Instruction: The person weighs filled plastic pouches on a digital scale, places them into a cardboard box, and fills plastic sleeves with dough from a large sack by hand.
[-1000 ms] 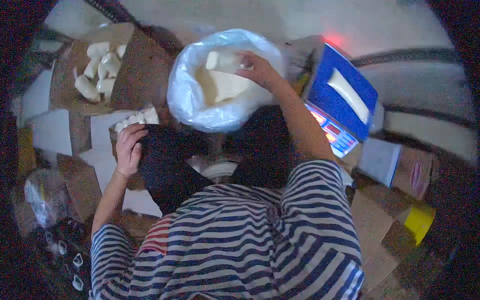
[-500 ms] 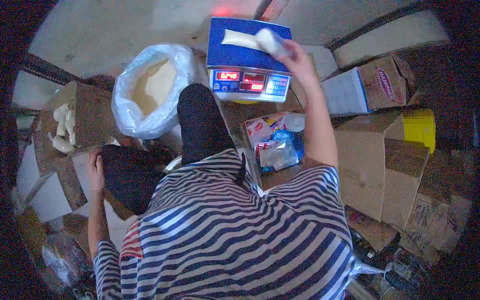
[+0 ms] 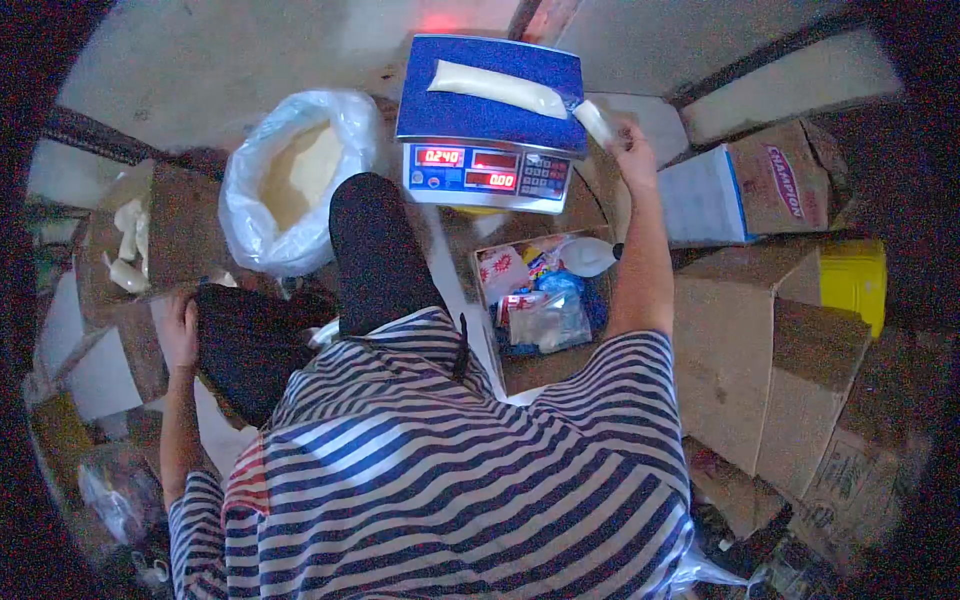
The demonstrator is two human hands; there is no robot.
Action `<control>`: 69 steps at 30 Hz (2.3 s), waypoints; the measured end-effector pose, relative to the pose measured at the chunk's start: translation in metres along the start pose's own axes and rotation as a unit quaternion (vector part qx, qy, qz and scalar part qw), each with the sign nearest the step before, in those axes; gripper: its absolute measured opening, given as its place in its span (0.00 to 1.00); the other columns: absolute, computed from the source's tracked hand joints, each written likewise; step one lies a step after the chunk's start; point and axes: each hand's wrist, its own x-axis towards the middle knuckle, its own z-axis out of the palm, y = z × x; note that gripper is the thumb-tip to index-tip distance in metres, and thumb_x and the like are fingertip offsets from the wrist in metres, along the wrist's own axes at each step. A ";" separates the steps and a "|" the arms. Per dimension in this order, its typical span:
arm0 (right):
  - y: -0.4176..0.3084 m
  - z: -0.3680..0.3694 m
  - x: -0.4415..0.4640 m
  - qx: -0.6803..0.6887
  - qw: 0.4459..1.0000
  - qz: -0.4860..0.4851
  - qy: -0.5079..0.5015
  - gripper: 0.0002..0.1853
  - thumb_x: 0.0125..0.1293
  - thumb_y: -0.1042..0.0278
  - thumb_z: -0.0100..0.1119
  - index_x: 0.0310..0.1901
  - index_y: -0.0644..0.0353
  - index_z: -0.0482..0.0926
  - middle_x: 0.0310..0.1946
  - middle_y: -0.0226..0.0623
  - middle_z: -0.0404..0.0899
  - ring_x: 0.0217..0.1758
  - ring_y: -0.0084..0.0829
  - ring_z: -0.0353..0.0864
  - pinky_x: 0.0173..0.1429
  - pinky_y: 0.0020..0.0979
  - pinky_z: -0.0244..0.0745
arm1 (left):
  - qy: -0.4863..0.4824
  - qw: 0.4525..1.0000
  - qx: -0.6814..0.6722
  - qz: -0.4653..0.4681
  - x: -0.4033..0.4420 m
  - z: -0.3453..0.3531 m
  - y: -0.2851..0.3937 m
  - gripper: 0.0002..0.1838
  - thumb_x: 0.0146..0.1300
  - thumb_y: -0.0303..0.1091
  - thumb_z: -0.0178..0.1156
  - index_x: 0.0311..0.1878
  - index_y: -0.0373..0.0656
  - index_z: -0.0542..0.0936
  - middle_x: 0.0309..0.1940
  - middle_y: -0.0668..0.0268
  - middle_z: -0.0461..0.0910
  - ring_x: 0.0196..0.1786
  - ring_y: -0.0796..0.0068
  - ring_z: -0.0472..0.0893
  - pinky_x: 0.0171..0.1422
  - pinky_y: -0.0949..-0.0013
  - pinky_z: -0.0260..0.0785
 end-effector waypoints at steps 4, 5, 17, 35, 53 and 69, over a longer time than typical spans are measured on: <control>-0.017 -0.001 0.002 0.025 0.999 0.023 -0.036 0.26 0.53 0.68 0.66 0.56 0.55 0.73 0.45 0.36 0.79 0.43 0.30 0.77 0.50 0.30 0.71 | -0.058 0.996 0.009 -0.061 0.001 -0.004 0.003 0.17 0.67 0.39 0.47 0.51 0.38 0.74 0.51 0.52 0.73 0.56 0.53 0.71 0.63 0.62 0.60; -0.017 -0.002 0.004 0.024 0.999 0.022 -0.038 0.26 0.53 0.68 0.66 0.56 0.55 0.73 0.45 0.36 0.79 0.43 0.30 0.77 0.50 0.30 0.71 | -0.058 0.996 0.008 -0.062 0.001 -0.003 0.002 0.17 0.67 0.39 0.47 0.51 0.38 0.74 0.51 0.52 0.73 0.56 0.53 0.71 0.63 0.62 0.60; 0.014 0.006 0.046 -0.002 0.990 -0.121 -0.075 0.25 0.49 0.71 0.66 0.53 0.53 0.75 0.48 0.40 0.77 0.50 0.35 0.77 0.55 0.34 0.70 | -0.021 0.999 0.010 -0.034 0.002 0.003 -0.007 0.13 0.64 0.34 0.49 0.45 0.38 0.76 0.44 0.55 0.74 0.51 0.55 0.72 0.59 0.62 0.62; -0.123 -0.004 0.035 -0.447 0.864 -0.229 -0.036 0.22 0.55 0.67 0.60 0.53 0.38 0.75 0.51 0.28 0.76 0.55 0.35 0.73 0.58 0.50 0.59 | -0.027 0.998 0.020 -0.056 0.003 0.006 -0.008 0.14 0.65 0.36 0.49 0.47 0.38 0.77 0.47 0.54 0.75 0.54 0.55 0.72 0.61 0.62 0.61; -0.116 -0.008 0.033 -0.435 0.878 -0.199 -0.010 0.18 0.53 0.69 0.59 0.47 0.40 0.78 0.45 0.28 0.77 0.53 0.33 0.74 0.54 0.53 0.62 | 0.005 1.000 -0.010 -0.027 0.000 0.001 -0.005 0.13 0.63 0.34 0.50 0.45 0.37 0.76 0.43 0.55 0.74 0.49 0.56 0.73 0.58 0.63 0.62; -0.114 -0.017 0.031 -0.455 0.865 -0.210 0.002 0.20 0.52 0.66 0.61 0.49 0.38 0.77 0.48 0.27 0.76 0.53 0.34 0.74 0.55 0.51 0.61 | 0.031 0.999 -0.012 -0.010 0.003 0.001 -0.001 0.11 0.63 0.33 0.50 0.43 0.37 0.77 0.40 0.55 0.75 0.47 0.55 0.74 0.54 0.63 0.64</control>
